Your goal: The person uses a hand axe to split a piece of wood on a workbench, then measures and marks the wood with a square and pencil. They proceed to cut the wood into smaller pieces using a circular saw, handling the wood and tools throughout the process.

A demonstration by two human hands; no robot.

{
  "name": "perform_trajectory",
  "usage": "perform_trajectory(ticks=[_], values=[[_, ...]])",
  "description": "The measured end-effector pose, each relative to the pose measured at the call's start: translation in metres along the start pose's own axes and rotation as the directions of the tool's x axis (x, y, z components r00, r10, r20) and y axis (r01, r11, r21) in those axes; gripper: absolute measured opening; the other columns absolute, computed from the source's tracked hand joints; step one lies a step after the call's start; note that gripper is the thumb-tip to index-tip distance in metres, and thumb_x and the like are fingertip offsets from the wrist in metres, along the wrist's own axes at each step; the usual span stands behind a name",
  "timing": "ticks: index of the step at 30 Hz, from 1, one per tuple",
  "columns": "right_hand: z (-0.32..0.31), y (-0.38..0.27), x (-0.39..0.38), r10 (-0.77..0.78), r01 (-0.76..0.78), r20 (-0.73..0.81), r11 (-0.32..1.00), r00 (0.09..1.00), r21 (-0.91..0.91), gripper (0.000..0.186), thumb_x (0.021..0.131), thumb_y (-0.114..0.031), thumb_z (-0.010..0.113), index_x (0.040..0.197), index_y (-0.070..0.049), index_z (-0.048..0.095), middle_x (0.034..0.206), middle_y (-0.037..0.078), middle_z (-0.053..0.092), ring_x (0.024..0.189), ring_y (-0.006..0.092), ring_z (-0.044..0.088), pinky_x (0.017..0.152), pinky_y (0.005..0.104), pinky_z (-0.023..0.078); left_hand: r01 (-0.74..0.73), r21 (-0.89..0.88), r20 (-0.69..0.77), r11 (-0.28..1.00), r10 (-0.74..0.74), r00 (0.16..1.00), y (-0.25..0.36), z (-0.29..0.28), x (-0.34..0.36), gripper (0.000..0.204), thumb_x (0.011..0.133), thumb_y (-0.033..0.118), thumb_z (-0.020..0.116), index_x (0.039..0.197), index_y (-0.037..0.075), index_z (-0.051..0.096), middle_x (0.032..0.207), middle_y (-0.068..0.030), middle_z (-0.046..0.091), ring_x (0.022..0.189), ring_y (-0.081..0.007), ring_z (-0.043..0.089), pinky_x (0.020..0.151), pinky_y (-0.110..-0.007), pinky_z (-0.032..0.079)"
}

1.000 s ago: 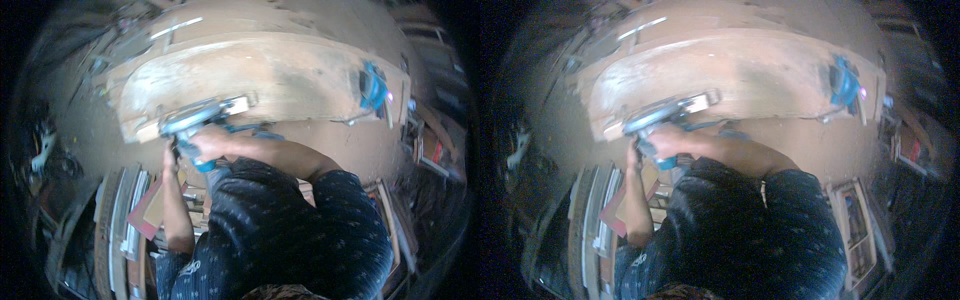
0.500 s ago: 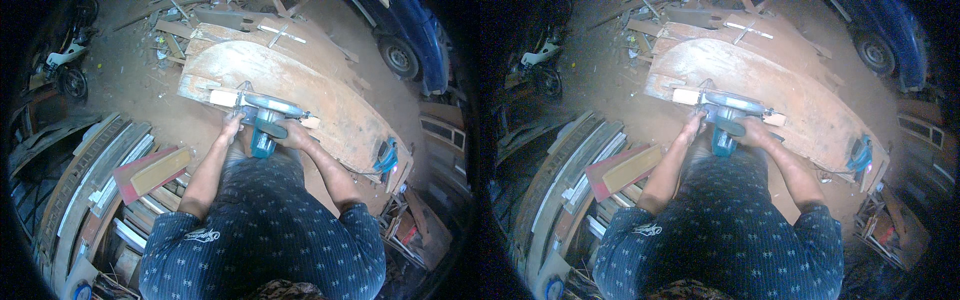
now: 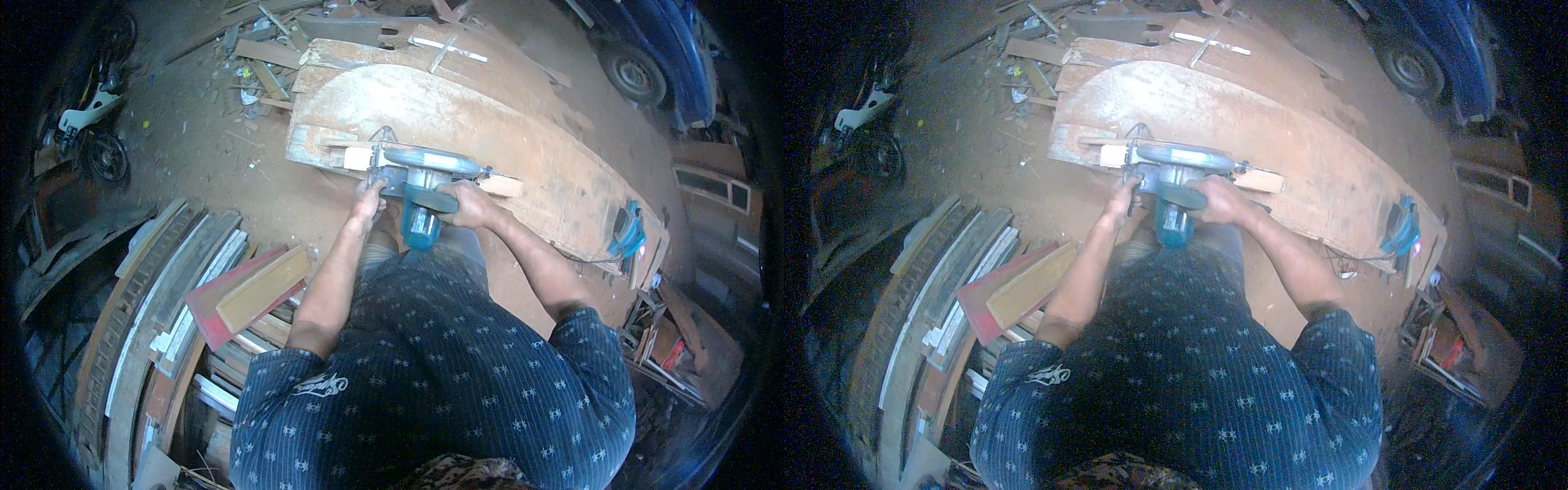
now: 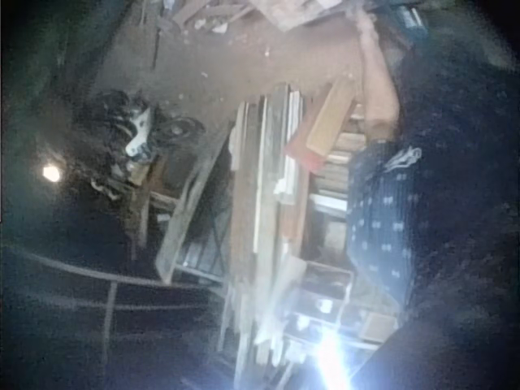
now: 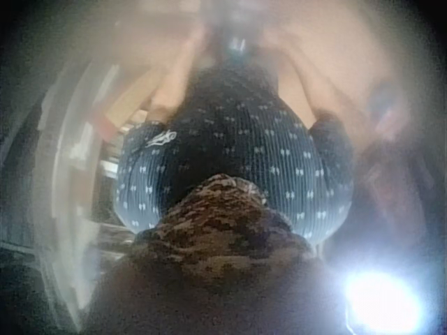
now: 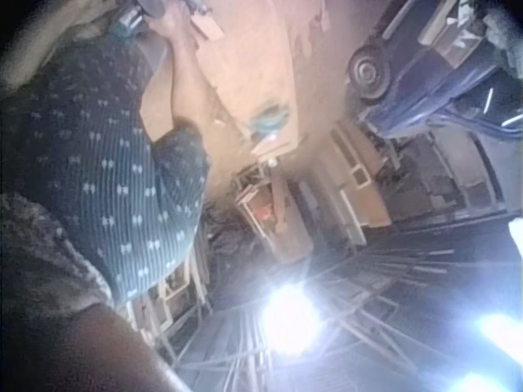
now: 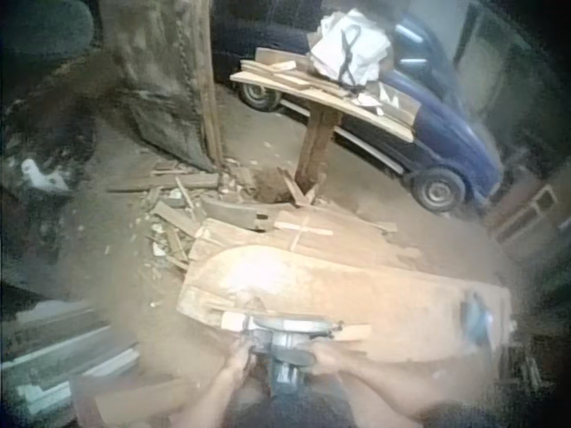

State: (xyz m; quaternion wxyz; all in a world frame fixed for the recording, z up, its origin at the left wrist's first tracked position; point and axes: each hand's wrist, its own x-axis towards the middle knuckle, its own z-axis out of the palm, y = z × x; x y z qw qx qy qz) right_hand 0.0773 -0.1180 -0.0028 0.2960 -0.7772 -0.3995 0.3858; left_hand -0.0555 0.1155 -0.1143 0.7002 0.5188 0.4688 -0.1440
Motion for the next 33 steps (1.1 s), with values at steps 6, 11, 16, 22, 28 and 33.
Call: perform_trajectory(ticks=[6, 11, 16, 22, 28, 33], values=[[-0.003, -0.020, 0.011, -0.036, 0.037, -0.023, 0.998, 0.999, 0.043, 0.033, 0.075, -0.027, 0.077, 0.098, -0.005, 0.068, 0.093, 0.023, 0.069, 0.091, 0.0435, 0.065, 0.081, 0.0513, 0.051, 0.005, -0.031, 0.010, 1.000, -0.005, 1.000, 0.003, -0.014, 0.002, 0.036, 0.091, 0.035, 0.067, 0.110, 0.005, 0.061, 0.084, -0.0018, 0.059, 0.058, -0.0089, 0.051, 0.055, -0.028, 0.049], [-0.001, -0.027, 0.021, -0.057, 0.057, -0.035, 0.998, 0.998, -0.009, 0.029, 0.074, -0.024, 0.077, 0.091, -0.003, 0.066, 0.087, 0.021, 0.069, 0.087, 0.0413, 0.067, 0.077, 0.0477, 0.052, -0.024, 0.019, 0.025, 1.000, 0.024, 0.999, 0.003, -0.031, 0.008, 0.035, 0.092, 0.036, 0.067, 0.107, 0.006, 0.060, 0.081, -0.0007, 0.056, 0.058, -0.0079, 0.051, 0.053, -0.026, 0.050], [0.006, -0.031, 0.030, -0.080, 0.082, -0.043, 0.995, 0.996, 0.059, 0.029, 0.076, -0.027, 0.078, 0.091, -0.004, 0.066, 0.085, 0.021, 0.070, 0.085, 0.0408, 0.067, 0.076, 0.0489, 0.052, -0.042, 0.038, 0.015, 0.998, 0.041, 0.999, 0.009, -0.041, 0.006, 0.026, 0.093, 0.036, 0.066, 0.098, 0.011, 0.061, 0.074, 0.0026, 0.052, 0.054, -0.0063, 0.048, 0.047, -0.024, 0.044], [0.008, -0.045, 0.042, -0.045, 0.045, -0.035, 0.999, 0.998, 0.010, 0.031, 0.078, -0.030, 0.077, 0.093, -0.005, 0.067, 0.087, 0.022, 0.070, 0.087, 0.0406, 0.067, 0.078, 0.0498, 0.052, -0.001, 0.069, 0.003, 0.998, 0.001, 1.000, 0.016, -0.060, 0.010, 0.022, 0.093, 0.034, 0.067, 0.097, 0.013, 0.061, 0.070, 0.0042, 0.052, 0.050, -0.0059, 0.045, 0.042, -0.024, 0.037], [0.015, -0.044, 0.055, -0.034, 0.034, 0.019, 0.999, 0.999, 0.022, 0.033, 0.077, -0.029, 0.078, 0.096, -0.005, 0.067, 0.088, 0.023, 0.070, 0.087, 0.0418, 0.067, 0.079, 0.0504, 0.052, -0.001, 0.054, -0.054, 0.999, 0.004, 0.999, 0.015, -0.069, 0.017, 0.023, 0.092, 0.034, 0.067, 0.099, 0.013, 0.062, 0.069, 0.0044, 0.050, 0.048, -0.0065, 0.045, 0.042, -0.025, 0.037], [0.017, -0.056, 0.065, -0.069, 0.069, -0.021, 0.997, 0.997, 0.022, 0.032, 0.080, -0.029, 0.078, 0.089, -0.002, 0.065, 0.084, 0.022, 0.069, 0.084, 0.0399, 0.068, 0.076, 0.0484, 0.052, -0.011, 0.065, -0.018, 0.998, 0.012, 1.000, 0.016, -0.086, 0.021, 0.027, 0.093, 0.036, 0.065, 0.103, 0.011, 0.060, 0.078, 0.0011, 0.058, 0.052, -0.0078, 0.047, 0.045, -0.025, 0.039]])
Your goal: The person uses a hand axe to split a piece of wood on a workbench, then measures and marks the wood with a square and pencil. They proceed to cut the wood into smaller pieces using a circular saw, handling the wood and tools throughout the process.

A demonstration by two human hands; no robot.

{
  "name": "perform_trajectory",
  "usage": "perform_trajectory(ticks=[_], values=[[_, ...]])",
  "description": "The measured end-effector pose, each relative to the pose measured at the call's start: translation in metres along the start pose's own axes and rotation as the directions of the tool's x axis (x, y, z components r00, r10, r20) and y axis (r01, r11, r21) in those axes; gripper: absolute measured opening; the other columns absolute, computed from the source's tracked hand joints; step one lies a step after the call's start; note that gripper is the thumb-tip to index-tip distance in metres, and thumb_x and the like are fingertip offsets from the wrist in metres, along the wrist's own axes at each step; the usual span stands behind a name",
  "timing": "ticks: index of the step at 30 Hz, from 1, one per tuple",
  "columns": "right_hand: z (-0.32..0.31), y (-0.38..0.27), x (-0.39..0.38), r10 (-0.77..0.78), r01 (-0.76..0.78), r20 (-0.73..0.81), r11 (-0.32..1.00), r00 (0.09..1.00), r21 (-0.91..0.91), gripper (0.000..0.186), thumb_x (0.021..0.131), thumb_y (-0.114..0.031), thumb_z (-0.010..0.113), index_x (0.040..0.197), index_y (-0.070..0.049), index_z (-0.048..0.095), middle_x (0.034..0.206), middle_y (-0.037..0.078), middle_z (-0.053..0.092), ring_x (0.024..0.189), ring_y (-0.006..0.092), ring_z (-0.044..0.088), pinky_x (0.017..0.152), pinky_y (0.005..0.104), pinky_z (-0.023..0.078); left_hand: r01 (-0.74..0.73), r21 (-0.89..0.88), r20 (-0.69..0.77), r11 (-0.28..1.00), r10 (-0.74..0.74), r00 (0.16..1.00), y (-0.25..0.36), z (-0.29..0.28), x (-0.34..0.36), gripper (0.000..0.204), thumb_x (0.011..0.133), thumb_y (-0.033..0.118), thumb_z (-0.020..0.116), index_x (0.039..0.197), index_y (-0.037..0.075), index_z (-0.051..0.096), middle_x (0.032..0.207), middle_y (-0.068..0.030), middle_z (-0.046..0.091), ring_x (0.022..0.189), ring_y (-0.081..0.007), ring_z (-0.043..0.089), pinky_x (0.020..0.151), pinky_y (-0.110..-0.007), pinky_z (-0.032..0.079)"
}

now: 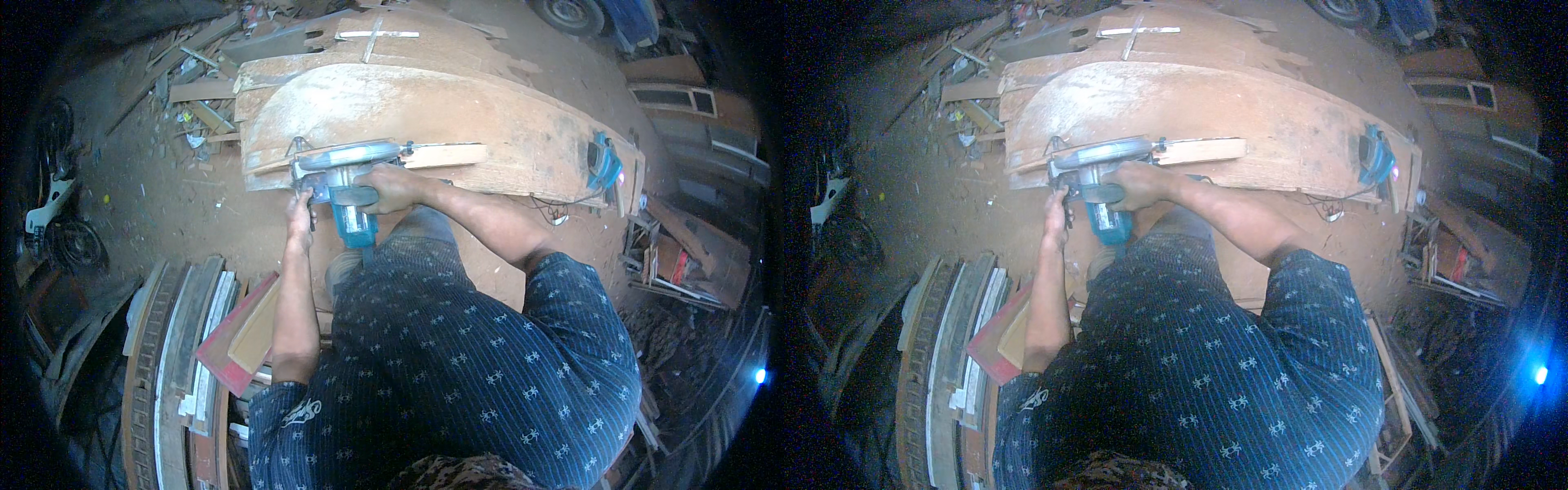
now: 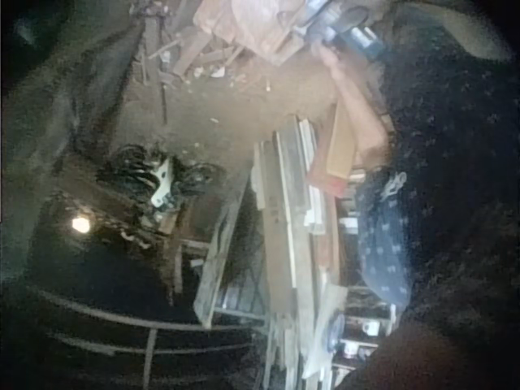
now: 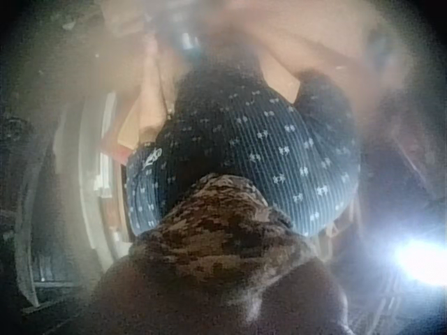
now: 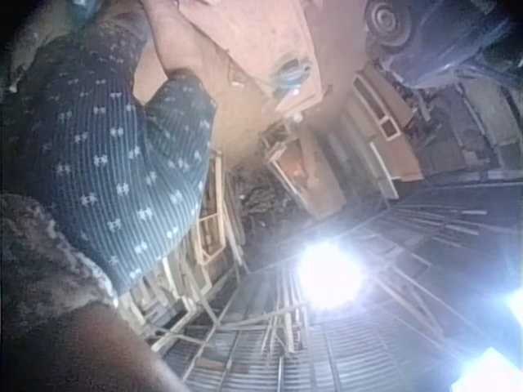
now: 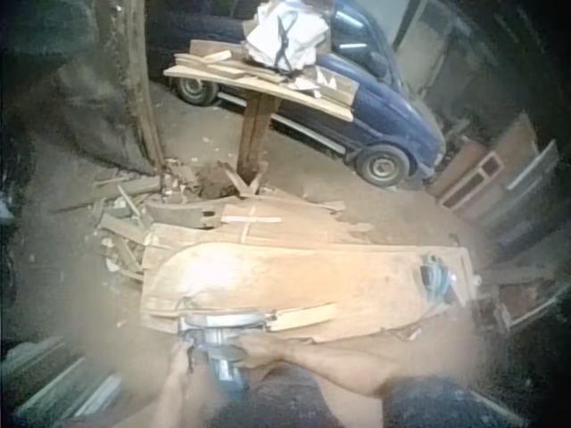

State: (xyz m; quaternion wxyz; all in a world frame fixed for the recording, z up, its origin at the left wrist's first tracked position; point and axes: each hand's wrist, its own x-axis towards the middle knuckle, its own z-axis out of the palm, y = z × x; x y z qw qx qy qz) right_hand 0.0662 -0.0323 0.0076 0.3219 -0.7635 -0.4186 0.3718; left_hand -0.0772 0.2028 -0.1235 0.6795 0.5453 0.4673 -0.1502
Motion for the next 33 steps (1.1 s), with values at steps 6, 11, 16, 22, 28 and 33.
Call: perform_trajectory(ticks=[6, 11, 16, 22, 28, 33], values=[[0.002, -0.005, 0.015, 0.013, -0.014, 0.034, 1.000, 0.999, 0.025, 0.034, 0.079, -0.031, 0.079, 0.091, -0.001, 0.066, 0.086, 0.022, 0.070, 0.085, 0.0392, 0.068, 0.078, 0.0478, 0.053, 0.013, -0.003, -0.012, 1.000, -0.013, 1.000, 0.009, -0.010, -0.002, 0.027, 0.093, 0.037, 0.065, 0.102, 0.012, 0.061, 0.073, 0.0018, 0.055, 0.050, -0.0079, 0.046, 0.044, -0.025, 0.038], [0.005, -0.007, 0.021, -0.009, 0.008, 0.017, 0.999, 1.000, 0.037, 0.035, 0.078, -0.030, 0.080, 0.091, 0.000, 0.066, 0.086, 0.022, 0.070, 0.085, 0.0392, 0.069, 0.078, 0.0476, 0.053, 0.011, -0.013, -0.043, 1.000, -0.012, 0.999, 0.010, -0.015, -0.001, 0.023, 0.093, 0.034, 0.067, 0.097, 0.012, 0.062, 0.063, 0.0055, 0.048, 0.046, -0.0065, 0.043, 0.041, -0.024, 0.034], [0.011, -0.013, 0.028, -0.011, 0.010, 0.021, 1.000, 1.000, 0.026, 0.035, 0.077, -0.029, 0.080, 0.091, 0.000, 0.066, 0.086, 0.022, 0.070, 0.085, 0.0401, 0.068, 0.078, 0.0477, 0.053, 0.010, -0.049, -0.047, 0.999, -0.012, 0.999, 0.013, -0.024, -0.004, 0.022, 0.093, 0.034, 0.067, 0.093, 0.013, 0.060, 0.062, 0.0060, 0.047, 0.046, -0.0063, 0.043, 0.041, -0.024, 0.033], [0.026, -0.015, 0.047, -0.034, 0.034, 0.014, 0.999, 0.999, -0.011, 0.040, 0.078, -0.034, 0.080, 0.093, 0.000, 0.067, 0.087, 0.023, 0.070, 0.084, 0.0408, 0.068, 0.078, 0.0478, 0.053, -0.006, -0.028, -0.042, 1.000, 0.005, 0.999, 0.010, -0.047, 0.006, 0.028, 0.092, 0.040, 0.067, 0.099, 0.014, 0.060, 0.066, 0.0050, 0.045, 0.049, -0.0071, 0.043, 0.042, -0.024, 0.033], [0.032, -0.032, 0.070, -0.024, 0.023, 0.019, 1.000, 1.000, 0.014, 0.044, 0.078, -0.038, 0.078, 0.093, 0.002, 0.068, 0.085, 0.024, 0.069, 0.082, 0.0402, 0.068, 0.075, 0.0472, 0.053, 0.018, -0.027, -0.035, 0.999, -0.019, 0.999, 0.023, -0.075, 0.008, 0.026, 0.091, 0.038, 0.068, 0.096, 0.014, 0.059, 0.066, 0.0051, 0.047, 0.049, -0.0061, 0.043, 0.042, -0.024, 0.033], [0.042, -0.038, 0.084, -0.098, 0.099, -0.051, 0.995, 0.994, 0.024, 0.042, 0.078, -0.038, 0.077, 0.090, 0.001, 0.068, 0.080, 0.024, 0.068, 0.077, 0.0398, 0.067, 0.072, 0.0474, 0.053, 0.009, -0.077, -0.071, 0.997, -0.015, 0.997, 0.028, -0.090, 0.009, 0.024, 0.091, 0.034, 0.069, 0.095, 0.013, 0.060, 0.067, 0.0049, 0.048, 0.049, -0.0061, 0.044, 0.042, -0.023, 0.034]])
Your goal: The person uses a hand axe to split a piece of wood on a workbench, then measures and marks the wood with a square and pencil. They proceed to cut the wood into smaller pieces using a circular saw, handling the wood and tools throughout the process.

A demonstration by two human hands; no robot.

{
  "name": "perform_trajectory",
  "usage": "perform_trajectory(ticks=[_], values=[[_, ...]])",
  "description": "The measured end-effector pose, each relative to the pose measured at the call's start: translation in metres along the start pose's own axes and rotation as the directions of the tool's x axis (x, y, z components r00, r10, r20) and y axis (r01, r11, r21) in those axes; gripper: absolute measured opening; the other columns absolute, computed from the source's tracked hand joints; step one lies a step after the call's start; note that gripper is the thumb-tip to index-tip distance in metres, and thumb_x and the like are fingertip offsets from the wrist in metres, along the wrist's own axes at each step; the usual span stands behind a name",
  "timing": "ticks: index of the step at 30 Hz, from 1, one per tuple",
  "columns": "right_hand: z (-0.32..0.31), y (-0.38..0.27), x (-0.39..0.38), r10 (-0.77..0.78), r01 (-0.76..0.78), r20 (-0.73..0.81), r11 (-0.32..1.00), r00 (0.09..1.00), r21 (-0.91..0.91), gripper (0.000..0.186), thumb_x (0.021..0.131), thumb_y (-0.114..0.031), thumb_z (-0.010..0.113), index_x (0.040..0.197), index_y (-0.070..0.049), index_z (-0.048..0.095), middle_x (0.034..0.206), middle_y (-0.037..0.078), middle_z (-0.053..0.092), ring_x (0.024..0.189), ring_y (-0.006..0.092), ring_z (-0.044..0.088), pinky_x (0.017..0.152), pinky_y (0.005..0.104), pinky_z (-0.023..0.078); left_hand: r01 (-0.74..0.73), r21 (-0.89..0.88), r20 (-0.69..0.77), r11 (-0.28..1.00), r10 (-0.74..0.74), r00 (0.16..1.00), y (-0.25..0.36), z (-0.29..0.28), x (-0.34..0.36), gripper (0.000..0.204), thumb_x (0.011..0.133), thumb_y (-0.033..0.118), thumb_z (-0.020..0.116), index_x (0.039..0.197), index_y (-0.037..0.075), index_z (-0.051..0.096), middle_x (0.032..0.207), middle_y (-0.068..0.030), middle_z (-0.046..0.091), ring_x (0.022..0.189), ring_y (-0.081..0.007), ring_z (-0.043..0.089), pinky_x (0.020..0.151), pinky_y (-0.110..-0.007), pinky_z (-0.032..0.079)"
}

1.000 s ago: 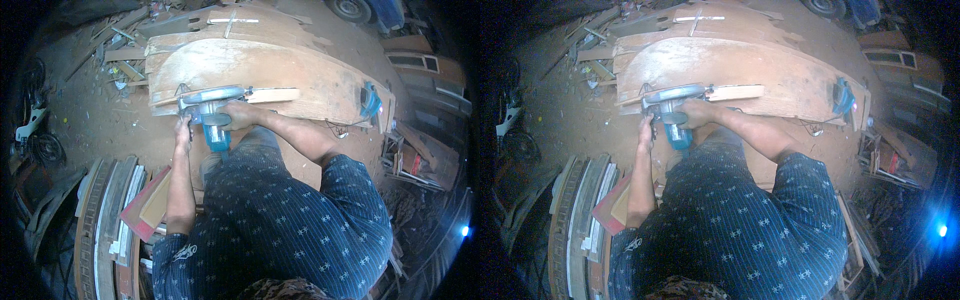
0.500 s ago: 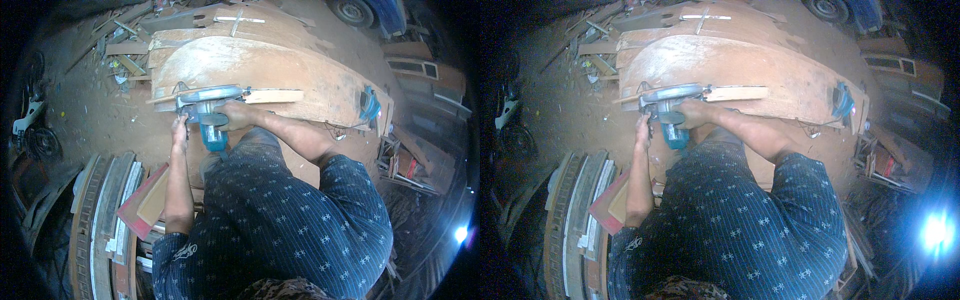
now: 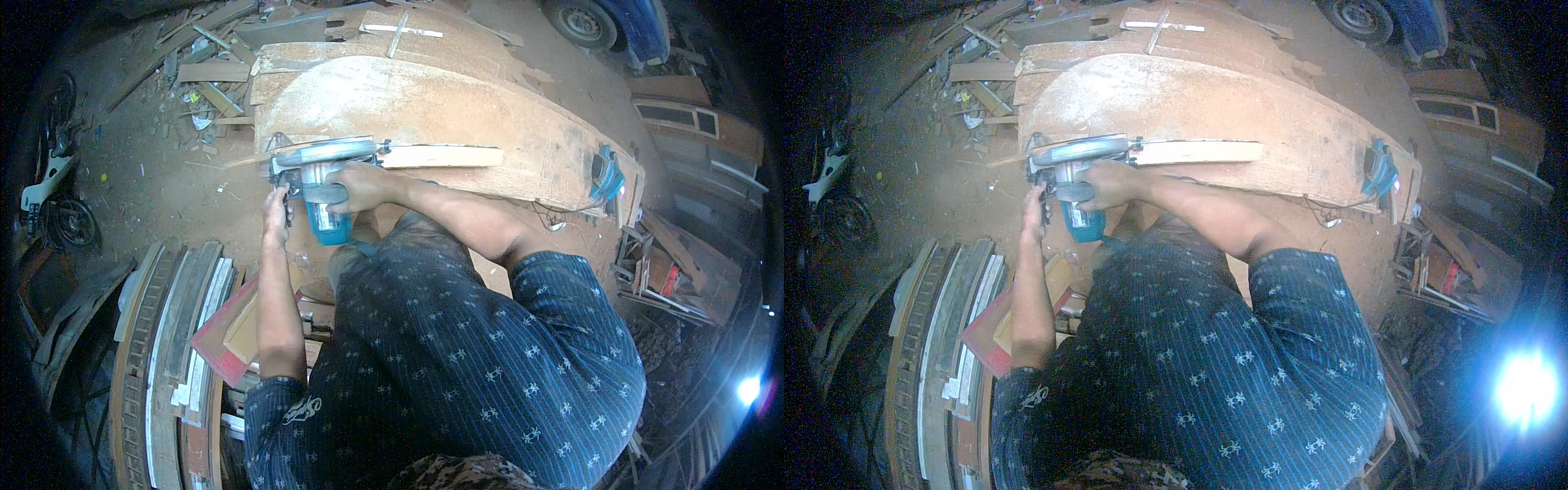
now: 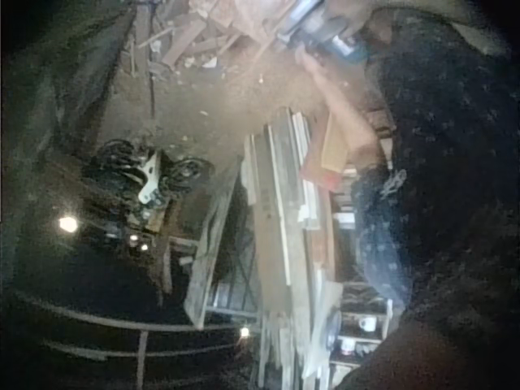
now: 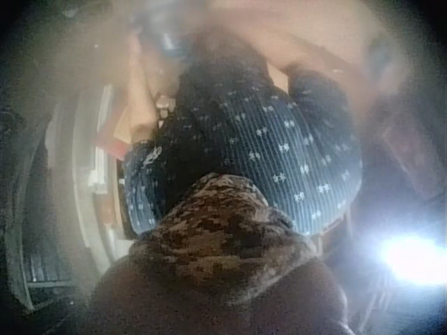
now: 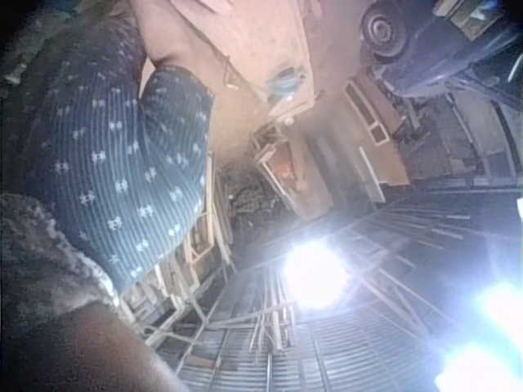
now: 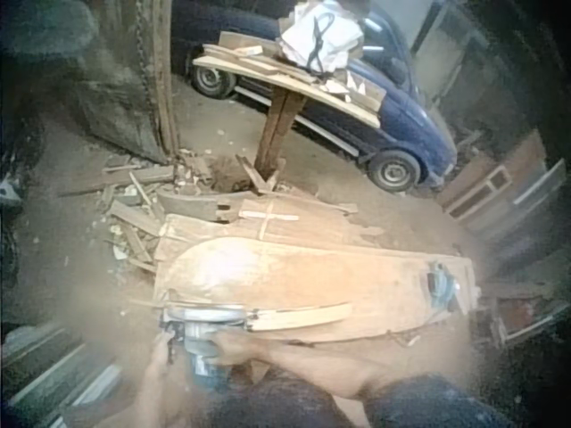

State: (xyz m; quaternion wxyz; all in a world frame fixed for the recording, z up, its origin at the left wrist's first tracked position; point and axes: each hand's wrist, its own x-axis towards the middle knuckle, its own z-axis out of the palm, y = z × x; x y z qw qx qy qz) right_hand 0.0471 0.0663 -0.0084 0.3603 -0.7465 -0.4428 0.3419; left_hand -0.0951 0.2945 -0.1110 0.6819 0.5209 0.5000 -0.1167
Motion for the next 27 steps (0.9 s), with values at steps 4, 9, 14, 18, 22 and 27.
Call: perform_trajectory(ticks=[4, 9, 14, 18, 22, 27], values=[[0.004, -0.001, 0.008, -0.002, 0.001, 0.022, 0.999, 1.000, 0.044, 0.039, 0.079, -0.037, 0.077, 0.087, 0.000, 0.068, 0.078, 0.023, 0.068, 0.075, 0.0408, 0.067, 0.071, 0.0470, 0.054, 0.013, 0.006, -0.020, 1.000, -0.013, 1.000, 0.001, -0.010, 0.004, 0.023, 0.091, 0.034, 0.069, 0.095, 0.012, 0.061, 0.069, 0.0045, 0.049, 0.050, -0.0064, 0.044, 0.042, -0.023, 0.034], [0.000, -0.003, -0.008, -0.010, 0.012, -0.027, 0.998, 1.000, 0.064, 0.039, 0.080, -0.038, 0.076, 0.089, -0.002, 0.070, 0.079, 0.023, 0.069, 0.076, 0.0404, 0.069, 0.071, 0.0462, 0.054, -0.053, 0.077, -0.082, 0.996, 0.059, 0.995, 0.015, -0.002, -0.021, 0.021, 0.090, 0.032, 0.068, 0.095, 0.013, 0.060, 0.063, 0.0067, 0.046, 0.047, -0.0053, 0.040, 0.042, -0.024, 0.030], [-0.038, -0.005, -0.075, 0.027, -0.012, -0.143, 0.994, 0.989, 0.110, 0.047, 0.078, -0.048, 0.076, 0.103, -0.008, 0.073, 0.081, 0.022, 0.068, 0.080, 0.0447, 0.066, 0.075, 0.0500, 0.053, -0.193, 0.099, -0.139, 0.976, 0.206, 0.969, 0.036, 0.053, -0.080, 0.017, 0.090, 0.028, 0.069, 0.093, 0.014, 0.060, 0.059, 0.0077, 0.046, 0.044, -0.0034, 0.036, 0.040, -0.023, 0.025], [-0.110, -0.015, -0.154, 0.069, -0.053, -0.209, 0.995, 0.976, 0.084, 0.044, 0.078, -0.046, 0.077, 0.101, -0.009, 0.075, 0.084, 0.020, 0.071, 0.080, 0.0403, 0.068, 0.074, 0.0466, 0.055, -0.255, 0.157, 0.003, 0.954, 0.258, 0.966, 0.056, 0.146, -0.132, 0.031, 0.097, 0.036, 0.066, 0.111, 0.009, 0.064, 0.076, 0.0020, 0.062, 0.052, -0.0044, 0.048, 0.044, -0.020, 0.035], [-0.158, -0.015, -0.242, 0.116, -0.148, -0.351, 0.987, 0.929, -0.067, 0.037, 0.082, -0.032, 0.079, 0.102, -0.002, 0.073, 0.088, 0.021, 0.072, 0.078, 0.0339, 0.072, 0.075, 0.0407, 0.056, -0.370, 0.233, 0.323, 0.899, 0.287, 0.902, 0.031, 0.222, -0.103, 0.047, 0.104, 0.044, 0.050, 0.119, 0.002, 0.065, 0.091, -0.0092, 0.072, 0.079, -0.0194, 0.067, 0.074, -0.035, 0.054], [-0.189, 0.033, -0.364, 0.434, -0.426, -0.581, 0.890, 0.688, 0.161, 0.038, 0.083, -0.031, 0.079, 0.106, 0.000, 0.073, 0.092, 0.018, 0.073, 0.079, 0.0252, 0.071, 0.076, 0.0359, 0.055, -0.749, 0.654, 0.585, 0.107, 0.557, 0.590, -0.010, 0.352, -0.092, 0.056, 0.087, 0.033, 0.068, 0.126, -0.005, 0.059, 0.119, -0.0246, 0.064, 0.117, -0.0417, 0.058, 0.101, -0.049, 0.045]])
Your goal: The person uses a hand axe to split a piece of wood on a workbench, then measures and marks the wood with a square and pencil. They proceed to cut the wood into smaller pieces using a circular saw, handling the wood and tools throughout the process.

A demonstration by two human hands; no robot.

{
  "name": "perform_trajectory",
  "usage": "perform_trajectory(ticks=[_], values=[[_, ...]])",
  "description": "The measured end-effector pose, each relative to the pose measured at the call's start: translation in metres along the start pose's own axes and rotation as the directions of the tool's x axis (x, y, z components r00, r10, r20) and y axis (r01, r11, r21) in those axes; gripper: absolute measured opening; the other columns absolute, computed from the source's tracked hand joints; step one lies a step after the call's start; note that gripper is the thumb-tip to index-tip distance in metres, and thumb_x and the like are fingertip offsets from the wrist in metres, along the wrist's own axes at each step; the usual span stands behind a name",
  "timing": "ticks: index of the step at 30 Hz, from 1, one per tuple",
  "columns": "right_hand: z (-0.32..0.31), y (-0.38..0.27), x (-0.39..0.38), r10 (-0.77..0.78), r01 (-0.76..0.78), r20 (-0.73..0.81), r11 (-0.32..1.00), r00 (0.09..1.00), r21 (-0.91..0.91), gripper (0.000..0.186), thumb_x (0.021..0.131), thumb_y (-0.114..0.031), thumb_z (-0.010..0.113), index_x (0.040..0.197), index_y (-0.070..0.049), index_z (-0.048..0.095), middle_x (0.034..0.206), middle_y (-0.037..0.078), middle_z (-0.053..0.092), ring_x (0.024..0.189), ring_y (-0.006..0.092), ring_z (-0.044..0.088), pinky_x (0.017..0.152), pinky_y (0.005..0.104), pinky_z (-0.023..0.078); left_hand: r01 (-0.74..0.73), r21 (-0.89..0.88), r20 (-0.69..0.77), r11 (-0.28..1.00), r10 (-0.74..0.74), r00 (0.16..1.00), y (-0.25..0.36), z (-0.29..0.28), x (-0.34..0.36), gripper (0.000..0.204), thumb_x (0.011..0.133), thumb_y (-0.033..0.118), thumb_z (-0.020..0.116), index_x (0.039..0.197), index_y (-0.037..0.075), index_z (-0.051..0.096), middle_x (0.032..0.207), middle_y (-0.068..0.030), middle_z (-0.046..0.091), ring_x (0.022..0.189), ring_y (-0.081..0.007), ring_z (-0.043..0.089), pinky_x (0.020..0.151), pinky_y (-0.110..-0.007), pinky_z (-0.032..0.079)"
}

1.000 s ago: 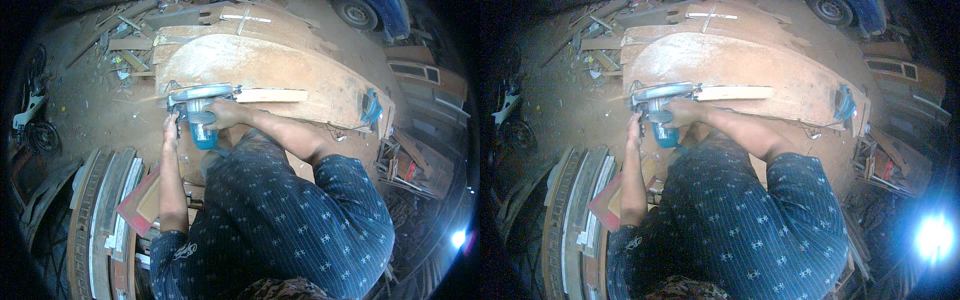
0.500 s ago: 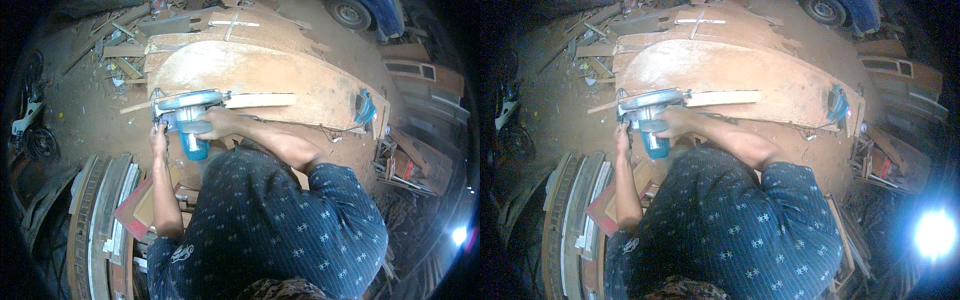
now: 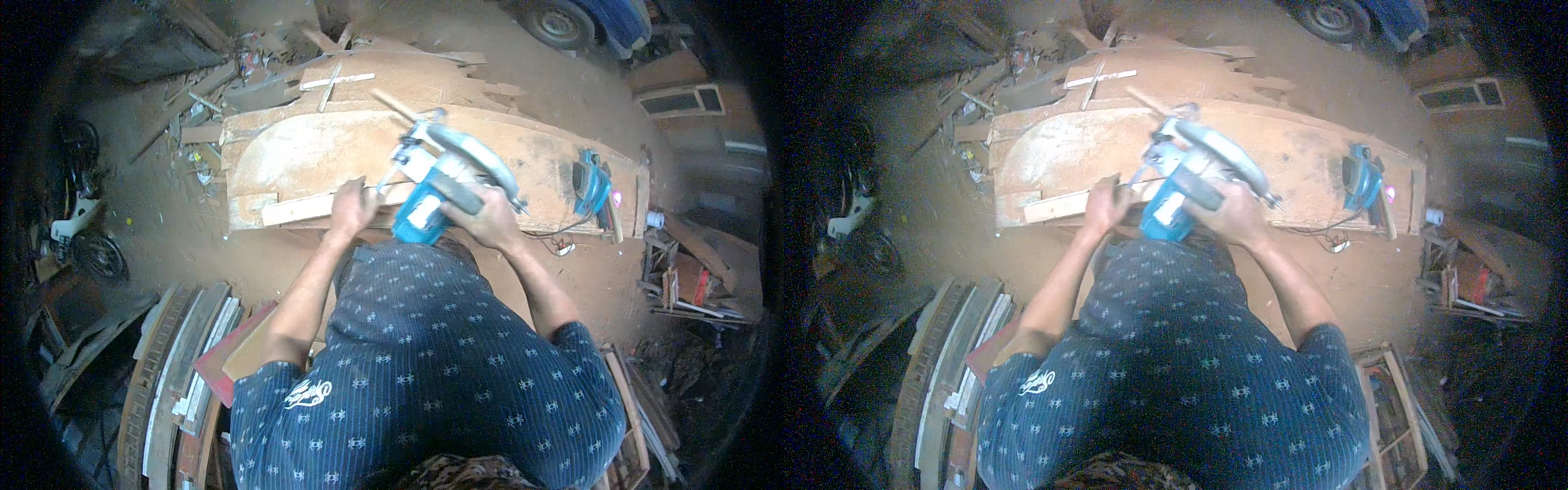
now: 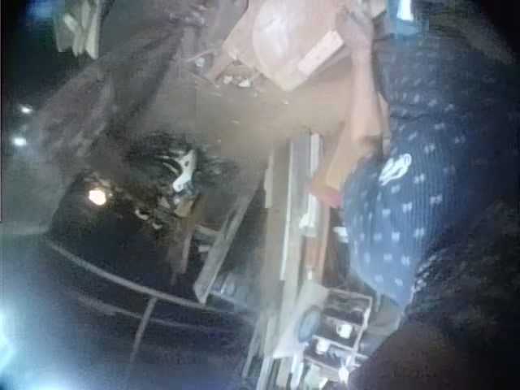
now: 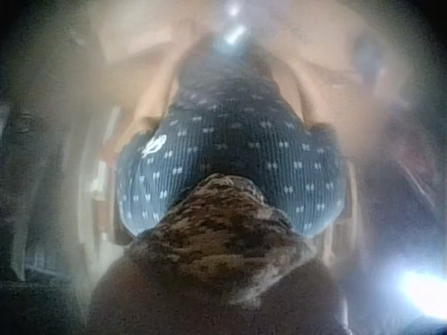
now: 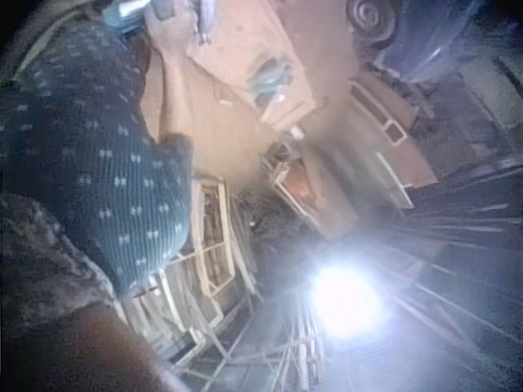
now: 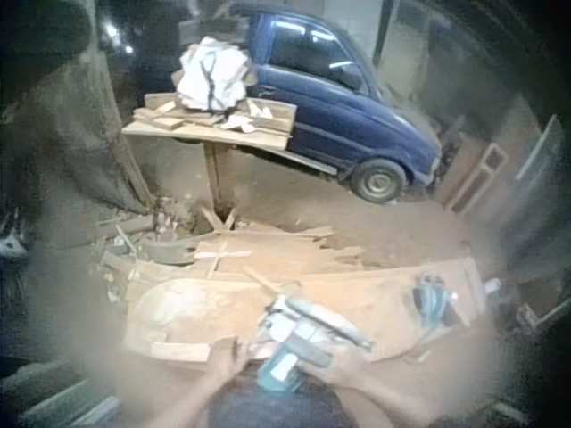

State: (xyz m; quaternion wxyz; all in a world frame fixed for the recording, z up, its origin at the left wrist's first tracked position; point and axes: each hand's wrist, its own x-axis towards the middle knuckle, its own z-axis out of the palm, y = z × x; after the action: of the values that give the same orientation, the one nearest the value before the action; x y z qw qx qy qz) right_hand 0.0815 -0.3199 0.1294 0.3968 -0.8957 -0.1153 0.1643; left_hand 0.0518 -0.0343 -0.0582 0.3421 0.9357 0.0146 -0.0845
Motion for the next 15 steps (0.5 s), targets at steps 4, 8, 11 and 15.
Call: perform_trajectory(ticks=[4, 8, 11, 15], values=[[-0.067, 0.055, -0.031, 0.144, -0.145, -0.095, 0.989, 0.985, 0.000, 0.042, 0.084, -0.033, 0.079, 0.107, 0.001, 0.073, 0.092, 0.017, 0.073, 0.080, 0.0250, 0.070, 0.076, 0.0366, 0.054, -0.255, 0.348, 0.141, 0.902, 0.218, 0.966, 0.051, 0.070, 0.027, 0.088, 0.078, 0.047, 0.078, 0.142, -0.003, 0.044, 0.124, -0.0232, 0.061, 0.122, -0.0406, 0.055, 0.105, -0.050, 0.042], [-0.103, 0.111, -0.068, 0.063, -0.084, -0.145, 0.986, 0.987, -0.143, 0.040, 0.080, -0.037, 0.077, 0.100, -0.003, 0.073, 0.087, 0.022, 0.071, 0.081, 0.0407, 0.068, 0.073, 0.0468, 0.053, -0.218, 0.479, 0.341, 0.850, 0.049, 0.939, 0.064, 0.100, 0.047, 0.085, 0.075, 0.051, 0.080, 0.138, 0.004, 0.047, 0.122, -0.0187, 0.063, 0.115, -0.0374, 0.060, 0.098, -0.049, 0.047], [-0.109, 0.142, -0.089, 0.071, -0.080, -0.124, 0.994, 0.990, -0.069, 0.041, 0.080, -0.037, 0.077, 0.103, -0.003, 0.072, 0.085, 0.022, 0.070, 0.082, 0.0419, 0.067, 0.072, 0.0476, 0.053, -0.199, 0.460, 0.373, 0.865, 0.016, 0.928, 0.054, 0.098, 0.046, 0.071, 0.076, 0.041, 0.081, 0.132, 0.009, 0.052, 0.118, -0.0174, 0.066, 0.109, -0.0357, 0.064, 0.095, -0.046, 0.050], [-0.123, 0.164, -0.095, 0.126, -0.136, -0.161, 0.990, 0.979, -0.050, 0.038, 0.081, -0.032, 0.077, 0.104, -0.003, 0.071, 0.085, 0.023, 0.069, 0.082, 0.0430, 0.066, 0.071, 0.0481, 0.052, -0.261, 0.336, 0.308, 0.905, 0.156, 0.939, 0.074, 0.027, 0.019, 0.065, 0.072, 0.030, 0.083, 0.127, 0.007, 0.057, 0.108, -0.0181, 0.069, 0.100, -0.0358, 0.067, 0.089, -0.044, 0.053]])
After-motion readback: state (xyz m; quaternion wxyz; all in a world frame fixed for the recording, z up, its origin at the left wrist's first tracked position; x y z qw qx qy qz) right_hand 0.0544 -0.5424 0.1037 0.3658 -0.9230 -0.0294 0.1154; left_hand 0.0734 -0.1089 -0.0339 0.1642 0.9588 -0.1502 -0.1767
